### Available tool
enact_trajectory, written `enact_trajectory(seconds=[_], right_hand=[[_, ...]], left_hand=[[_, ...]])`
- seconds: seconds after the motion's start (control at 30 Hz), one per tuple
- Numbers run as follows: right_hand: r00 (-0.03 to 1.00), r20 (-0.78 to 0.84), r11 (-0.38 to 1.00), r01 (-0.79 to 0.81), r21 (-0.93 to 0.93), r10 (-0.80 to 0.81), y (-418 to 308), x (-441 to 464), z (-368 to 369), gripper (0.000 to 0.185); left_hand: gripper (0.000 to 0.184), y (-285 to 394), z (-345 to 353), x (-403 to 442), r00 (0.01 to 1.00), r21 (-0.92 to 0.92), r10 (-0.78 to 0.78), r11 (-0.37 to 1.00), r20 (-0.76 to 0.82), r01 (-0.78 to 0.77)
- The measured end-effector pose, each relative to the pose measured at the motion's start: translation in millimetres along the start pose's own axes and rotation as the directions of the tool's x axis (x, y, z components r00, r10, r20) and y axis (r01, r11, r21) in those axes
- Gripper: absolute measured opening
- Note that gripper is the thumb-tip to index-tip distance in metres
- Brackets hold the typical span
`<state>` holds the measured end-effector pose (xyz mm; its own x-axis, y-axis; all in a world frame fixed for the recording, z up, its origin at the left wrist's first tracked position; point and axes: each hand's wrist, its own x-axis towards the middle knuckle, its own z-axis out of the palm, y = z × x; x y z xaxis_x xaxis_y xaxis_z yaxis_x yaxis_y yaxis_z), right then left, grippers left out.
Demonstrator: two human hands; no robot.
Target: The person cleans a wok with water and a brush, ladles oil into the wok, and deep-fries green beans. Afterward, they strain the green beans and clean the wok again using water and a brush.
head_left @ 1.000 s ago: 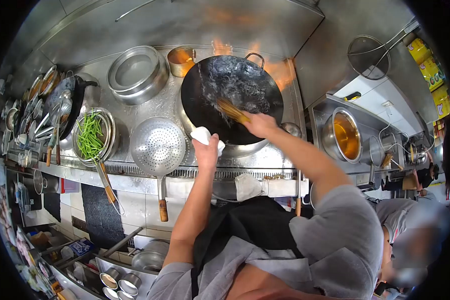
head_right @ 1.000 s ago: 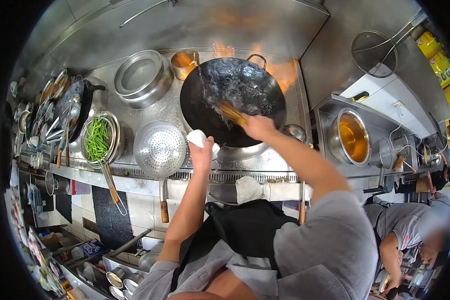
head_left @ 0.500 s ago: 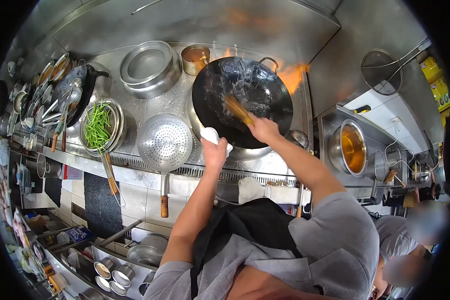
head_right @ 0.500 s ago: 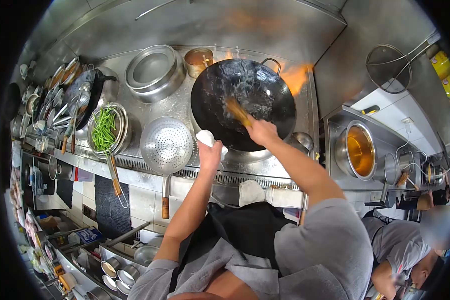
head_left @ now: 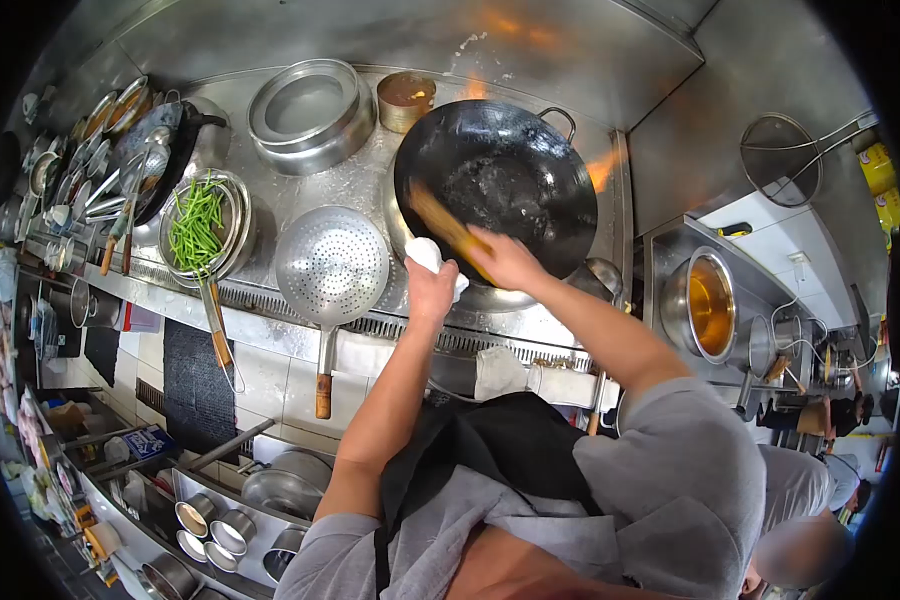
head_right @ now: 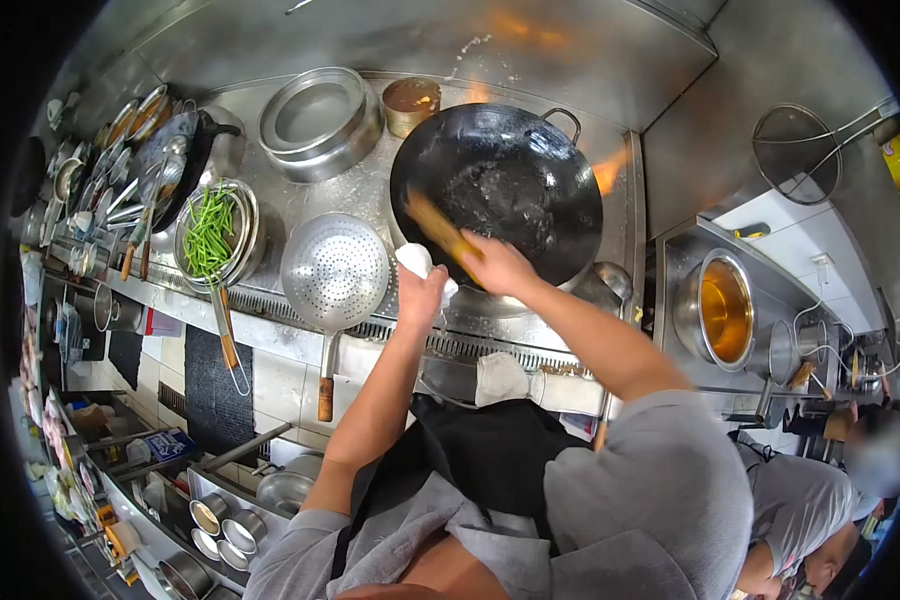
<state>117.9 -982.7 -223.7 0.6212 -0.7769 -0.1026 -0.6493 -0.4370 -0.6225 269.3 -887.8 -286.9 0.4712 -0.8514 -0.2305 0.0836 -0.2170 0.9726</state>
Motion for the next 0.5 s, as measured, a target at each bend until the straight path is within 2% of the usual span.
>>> enact_trajectory(seconds=[0.03, 0.07, 0.13, 0.17, 0.2, 0.23, 0.27, 0.3, 0.33, 0.37, 0.4, 0.43, 0.5], right_hand=[[0.981, 0.163, 0.99, -0.093, -0.107, 0.109, -8, -33, -32, 0.053], [0.927, 0.322, 0.98, -0.164, -0.108, 0.191, -6, -53, -69, 0.055], [0.876, 0.457, 0.952, -0.011, -0.305, 0.156, 49, -45, -121, 0.051], [0.851, 0.479, 0.916, -0.007, -0.402, 0.217, 43, -25, -139, 0.049], [0.89, 0.42, 0.884, 0.045, -0.465, 0.176, 49, 2, -138, 0.046], [0.821, 0.479, 0.894, -0.081, -0.441, 0.311, -7, 26, -142, 0.041], [0.902, 0.431, 0.937, 0.138, -0.322, 0.016, 37, 67, -109, 0.045], [0.94, 0.321, 0.965, -0.026, -0.261, 0.113, -4, 78, -101, 0.046], [0.998, 0.062, 0.97, 0.002, -0.242, 0.014, 16, 100, -66, 0.045], [0.991, 0.01, 0.98, -0.127, -0.154, 0.13, -2, 89, -58, 0.046], [0.995, -0.097, 0.988, -0.014, -0.152, -0.001, 22, 82, -30, 0.049], [0.996, -0.039, 0.983, -0.084, -0.162, 0.078, 19, 57, -24, 0.052], [0.979, 0.186, 0.969, -0.035, -0.244, 0.082, 13, -1, -47, 0.054]], left_hand=[[0.06, 5, 1, -3, 1.0, -0.028, -0.007, 1.0, -0.008, 0.007], [0.059, 11, 1, -7, 1.0, -0.057, -0.014, 0.998, -0.017, 0.013], [0.059, 21, 3, -7, 0.998, -0.013, -0.054, 0.998, -0.03, 0.053], [0.059, 21, 5, -9, 0.996, 0.033, -0.088, 0.995, -0.031, 0.089], [0.059, 10, 8, -2, 0.995, 0.019, -0.096, 0.995, -0.025, 0.097], [0.059, 10, 7, 1, 0.996, 0.02, -0.082, 0.996, -0.018, 0.083], [0.058, 9, 4, -1, 0.998, -0.004, -0.067, 0.998, -0.006, 0.067], [0.057, 10, 2, -3, 0.999, -0.028, -0.054, 0.998, 0.001, 0.054], [0.058, 17, 1, -7, 1.0, -0.027, 0.009, 1.0, 0.0, -0.009], [0.058, 17, -2, -4, 1.0, -0.021, 0.014, 1.0, -0.007, -0.014], [0.059, 11, -4, -3, 1.0, 0.022, -0.013, 1.0, -0.016, 0.013], [0.06, 11, -2, 1, 0.999, 0.052, -0.032, 0.998, -0.028, 0.033], [0.06, 13, 0, -1, 0.998, 0.067, 0.009, 0.998, -0.058, -0.005]])
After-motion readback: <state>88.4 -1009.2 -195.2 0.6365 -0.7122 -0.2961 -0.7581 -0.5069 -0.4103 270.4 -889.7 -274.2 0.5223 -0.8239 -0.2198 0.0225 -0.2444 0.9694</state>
